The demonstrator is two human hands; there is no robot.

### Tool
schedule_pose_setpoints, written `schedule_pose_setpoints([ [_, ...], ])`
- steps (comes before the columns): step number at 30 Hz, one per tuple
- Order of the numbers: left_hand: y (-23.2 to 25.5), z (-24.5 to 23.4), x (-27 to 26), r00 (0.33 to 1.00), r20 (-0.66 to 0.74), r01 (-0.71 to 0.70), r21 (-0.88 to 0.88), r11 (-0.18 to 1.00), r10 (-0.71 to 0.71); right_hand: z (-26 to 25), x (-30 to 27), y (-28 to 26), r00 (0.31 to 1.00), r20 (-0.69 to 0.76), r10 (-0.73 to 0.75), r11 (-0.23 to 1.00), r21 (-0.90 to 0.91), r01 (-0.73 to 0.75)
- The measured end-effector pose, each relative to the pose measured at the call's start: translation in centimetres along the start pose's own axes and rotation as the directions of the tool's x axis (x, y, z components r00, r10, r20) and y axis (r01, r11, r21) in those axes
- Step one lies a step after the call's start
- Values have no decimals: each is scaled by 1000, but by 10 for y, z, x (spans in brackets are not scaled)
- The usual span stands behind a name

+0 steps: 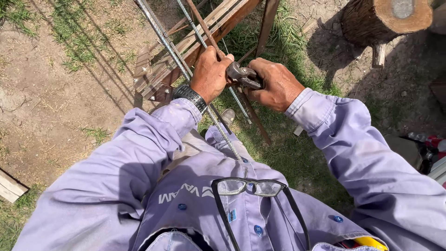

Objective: The person ties a wire around a rebar grid using pliers to twist and secure the connection. They then use a hammer to tap the wire and pliers to cut the excess wire. The person repeats this process on different sections of the rebar structure.

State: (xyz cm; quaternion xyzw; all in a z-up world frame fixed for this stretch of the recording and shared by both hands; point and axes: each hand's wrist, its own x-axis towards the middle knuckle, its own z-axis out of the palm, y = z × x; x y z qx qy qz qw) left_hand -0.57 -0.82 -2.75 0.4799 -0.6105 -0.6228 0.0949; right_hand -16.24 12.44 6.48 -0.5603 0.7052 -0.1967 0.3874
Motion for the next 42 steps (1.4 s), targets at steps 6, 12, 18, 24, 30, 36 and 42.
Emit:
schedule_pose_setpoints([
  [6,15,1,-12,999,-6,-33,63,997,33,-8,1,-4,926,34,-375,904,-205,374],
  [12,18,-3,-15,998,37,-50,83,995,47,-1,16,22,759,179,-626,626,-464,626],
  [18,18,2,-11,997,71,-25,76,997,19,-6,12,26,805,205,-557,679,-445,583],
  [24,31,-2,-23,987,156,-28,-27,999,32,-25,4,17,827,217,-519,680,-482,553],
  [30,29,1,-26,986,167,44,-283,958,4,-95,-7,-45,939,336,71,944,-328,46],
  [36,42,3,-28,993,94,75,-86,993,-67,-115,-66,-38,836,298,460,887,-190,-421],
  [42,47,6,-29,989,109,118,-127,985,-105,-122,-81,-33,685,334,648,751,-127,-648],
])
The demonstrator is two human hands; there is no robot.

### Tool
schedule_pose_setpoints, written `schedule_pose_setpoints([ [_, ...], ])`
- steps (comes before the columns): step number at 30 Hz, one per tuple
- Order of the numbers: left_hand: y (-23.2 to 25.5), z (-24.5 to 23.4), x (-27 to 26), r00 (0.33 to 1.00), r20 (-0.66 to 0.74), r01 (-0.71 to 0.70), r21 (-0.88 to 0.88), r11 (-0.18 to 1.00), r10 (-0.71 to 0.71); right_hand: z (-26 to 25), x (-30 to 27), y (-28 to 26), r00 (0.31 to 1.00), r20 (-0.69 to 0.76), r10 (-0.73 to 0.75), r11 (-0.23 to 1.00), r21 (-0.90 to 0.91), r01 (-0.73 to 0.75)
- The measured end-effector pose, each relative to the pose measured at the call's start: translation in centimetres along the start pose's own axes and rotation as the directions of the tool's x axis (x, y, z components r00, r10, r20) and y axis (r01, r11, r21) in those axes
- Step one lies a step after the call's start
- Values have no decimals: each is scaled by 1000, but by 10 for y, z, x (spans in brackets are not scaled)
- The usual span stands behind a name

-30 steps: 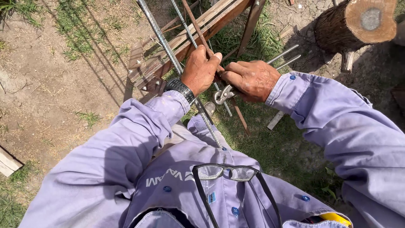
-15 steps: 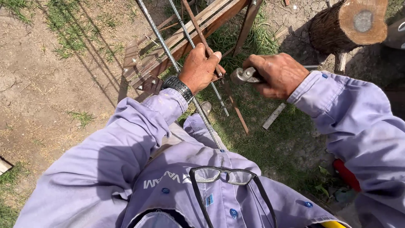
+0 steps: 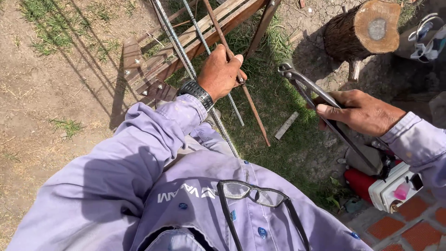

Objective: The person ties a wire around a rebar grid using pliers to twist and secure the connection. They then use a hammer to tap the wire and pliers to cut the excess wire. The person repeats this process on different sections of the rebar structure.

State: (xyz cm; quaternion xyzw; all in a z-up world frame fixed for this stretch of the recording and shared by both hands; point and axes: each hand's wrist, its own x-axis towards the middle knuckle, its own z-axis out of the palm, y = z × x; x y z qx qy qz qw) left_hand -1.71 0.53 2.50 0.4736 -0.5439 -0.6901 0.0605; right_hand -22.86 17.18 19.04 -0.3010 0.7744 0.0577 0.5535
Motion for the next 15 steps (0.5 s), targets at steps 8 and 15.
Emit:
schedule_pose_setpoints([
  [8,-4,0,4,999,-19,-30,79,996,31,9,7,10,998,58,-24,991,130,16],
  [15,-4,-1,5,999,14,-30,70,997,29,2,18,26,973,-135,-186,874,-475,101],
])
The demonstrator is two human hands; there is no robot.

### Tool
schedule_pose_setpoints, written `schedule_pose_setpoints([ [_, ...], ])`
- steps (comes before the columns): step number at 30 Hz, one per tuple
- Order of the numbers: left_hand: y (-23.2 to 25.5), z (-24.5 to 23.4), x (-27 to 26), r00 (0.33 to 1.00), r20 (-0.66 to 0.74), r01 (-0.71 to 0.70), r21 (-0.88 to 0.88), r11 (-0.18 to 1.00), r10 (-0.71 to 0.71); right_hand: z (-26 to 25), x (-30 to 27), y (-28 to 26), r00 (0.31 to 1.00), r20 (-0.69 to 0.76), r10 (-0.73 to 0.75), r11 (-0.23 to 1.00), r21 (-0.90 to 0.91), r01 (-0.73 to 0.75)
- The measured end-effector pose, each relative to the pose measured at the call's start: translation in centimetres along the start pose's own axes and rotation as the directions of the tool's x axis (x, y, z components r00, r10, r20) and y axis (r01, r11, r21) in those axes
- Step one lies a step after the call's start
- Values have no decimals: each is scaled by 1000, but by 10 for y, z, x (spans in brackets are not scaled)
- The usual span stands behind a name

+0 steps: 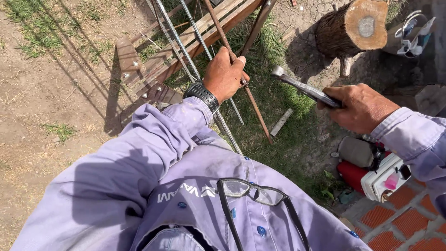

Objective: The person ties a wire around a rebar grid using pliers to twist and secure the connection. They then use a hammer to tap the wire and pliers to cut the excess wire. The person repeats this process on different sections of the rebar structure.

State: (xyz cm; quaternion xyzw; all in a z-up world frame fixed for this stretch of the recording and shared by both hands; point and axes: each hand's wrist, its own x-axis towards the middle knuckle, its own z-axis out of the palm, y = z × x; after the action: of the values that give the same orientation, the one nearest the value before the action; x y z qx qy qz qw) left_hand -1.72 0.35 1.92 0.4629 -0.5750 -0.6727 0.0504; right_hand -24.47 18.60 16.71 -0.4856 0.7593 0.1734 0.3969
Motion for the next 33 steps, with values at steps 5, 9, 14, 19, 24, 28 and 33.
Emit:
schedule_pose_setpoints([
  [5,3,-1,-2,999,32,24,-50,998,-22,7,-10,-6,919,-164,-358,849,-466,247],
  [9,6,-3,-5,999,32,39,20,999,-40,-7,-21,-41,936,-154,-318,741,-656,143],
  [14,-7,8,4,1000,5,-26,-33,999,26,-12,-25,-64,856,-251,-453,599,-796,84],
  [19,-15,13,8,999,-1,-32,-77,996,32,-20,-29,-101,807,-318,-497,538,-843,-1],
  [24,-15,11,8,999,39,-25,-95,995,29,-18,-36,-112,837,-338,-431,531,-844,-68],
  [28,-18,14,9,999,42,-13,-71,997,16,-17,-40,-117,818,-341,-463,435,-892,-125],
  [33,-17,13,9,998,36,-41,-87,995,44,-5,-47,-116,915,-262,-307,562,-826,-48],
])
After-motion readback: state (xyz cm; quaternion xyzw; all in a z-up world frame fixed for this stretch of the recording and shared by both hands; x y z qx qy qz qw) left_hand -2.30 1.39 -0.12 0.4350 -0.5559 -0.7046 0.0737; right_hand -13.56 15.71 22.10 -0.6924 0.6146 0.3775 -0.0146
